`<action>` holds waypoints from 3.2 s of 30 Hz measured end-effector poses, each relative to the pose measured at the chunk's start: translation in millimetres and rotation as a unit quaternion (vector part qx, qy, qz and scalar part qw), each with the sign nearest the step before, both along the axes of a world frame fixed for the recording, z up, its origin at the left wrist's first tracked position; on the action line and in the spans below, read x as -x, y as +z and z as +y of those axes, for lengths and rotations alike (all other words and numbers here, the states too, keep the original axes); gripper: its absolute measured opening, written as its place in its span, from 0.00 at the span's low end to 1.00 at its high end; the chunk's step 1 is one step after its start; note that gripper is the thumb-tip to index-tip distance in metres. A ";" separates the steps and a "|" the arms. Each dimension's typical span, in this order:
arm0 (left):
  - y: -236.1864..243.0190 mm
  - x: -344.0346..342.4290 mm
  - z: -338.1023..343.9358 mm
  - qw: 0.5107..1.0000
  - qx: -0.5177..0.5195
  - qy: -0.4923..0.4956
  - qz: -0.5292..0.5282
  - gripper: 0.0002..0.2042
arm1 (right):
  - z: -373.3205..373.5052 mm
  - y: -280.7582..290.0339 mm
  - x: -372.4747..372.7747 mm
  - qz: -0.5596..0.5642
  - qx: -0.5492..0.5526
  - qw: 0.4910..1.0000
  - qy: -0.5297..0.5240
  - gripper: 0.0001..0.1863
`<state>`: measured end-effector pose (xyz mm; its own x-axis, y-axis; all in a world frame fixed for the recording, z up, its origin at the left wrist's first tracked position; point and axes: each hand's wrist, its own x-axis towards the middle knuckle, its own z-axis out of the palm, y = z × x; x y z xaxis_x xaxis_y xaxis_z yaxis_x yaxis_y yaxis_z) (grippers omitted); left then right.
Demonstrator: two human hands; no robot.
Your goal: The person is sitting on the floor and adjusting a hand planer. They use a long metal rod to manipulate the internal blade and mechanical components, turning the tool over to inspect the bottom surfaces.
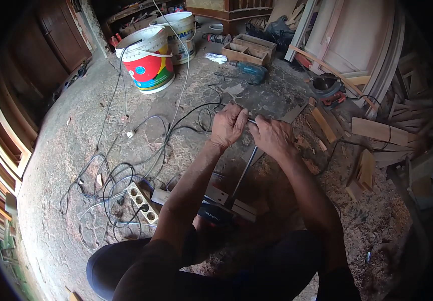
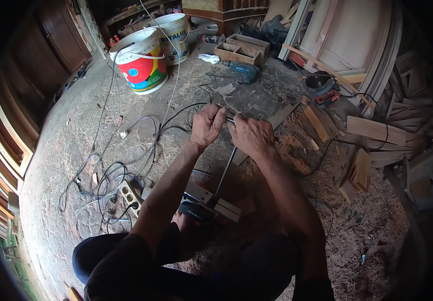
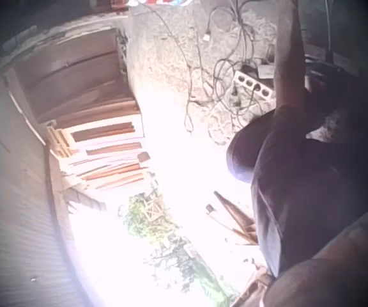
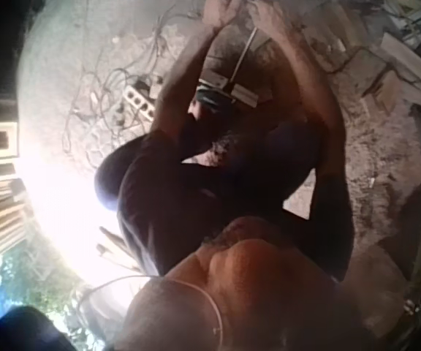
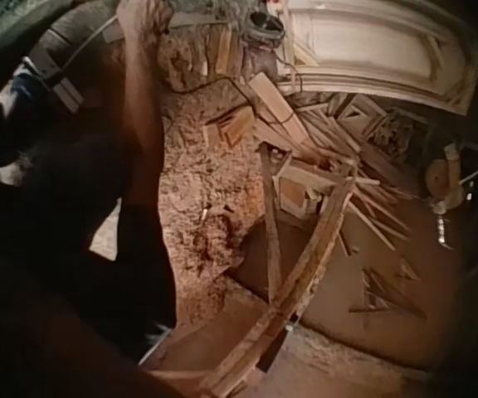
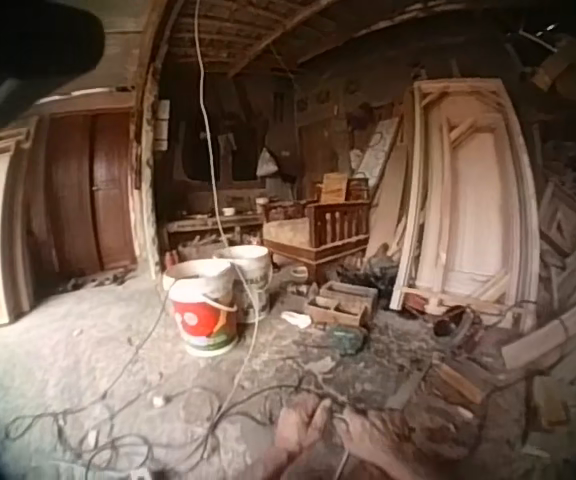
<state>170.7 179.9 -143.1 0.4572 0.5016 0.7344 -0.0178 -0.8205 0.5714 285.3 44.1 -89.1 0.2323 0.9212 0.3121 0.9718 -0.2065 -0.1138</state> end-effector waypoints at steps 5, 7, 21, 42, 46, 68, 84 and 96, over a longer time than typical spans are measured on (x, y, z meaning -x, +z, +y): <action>-7.7 -0.1 6.7 0.999 0.001 0.022 -0.047 0.16 | 5.8 -3.1 3.7 -0.005 0.000 1.000 -0.014 0.15; -6.4 1.1 8.0 0.999 -0.013 0.024 -0.044 0.15 | 4.3 -5.7 3.1 -0.010 -0.016 1.000 -0.020 0.16; -16.1 -7.1 9.6 0.988 0.008 -0.016 -0.155 0.17 | -4.2 17.0 -4.9 0.054 0.060 0.994 0.077 0.16; 26.3 -11.3 20.4 0.924 -0.053 -0.115 -0.361 0.16 | 23.3 -0.5 -11.4 0.126 -0.049 0.980 0.144 0.13; 13.4 -7.5 16.8 0.967 0.049 -0.082 -0.236 0.10 | 28.7 -9.9 -21.2 0.179 -0.022 0.974 0.136 0.17; -50.4 164.1 -34.9 0.749 -0.027 -0.262 0.608 0.44 | -39.7 2.1 -41.1 0.227 -0.089 0.934 0.261 0.24; -61.9 147.2 -69.6 0.880 0.117 -0.241 0.391 0.44 | -39.3 24.5 -38.9 0.165 0.017 0.986 0.037 0.33; -59.1 25.1 -60.8 0.868 0.415 -0.272 0.009 0.34 | -24.2 42.4 -6.4 0.138 0.094 0.986 -0.009 0.31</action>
<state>145.7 119.1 -202.2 0.7999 0.5604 0.2148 -0.2596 0.0004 0.9657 291.7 19.9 -46.7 0.3009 0.9519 0.0578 0.9052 -0.2660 -0.3316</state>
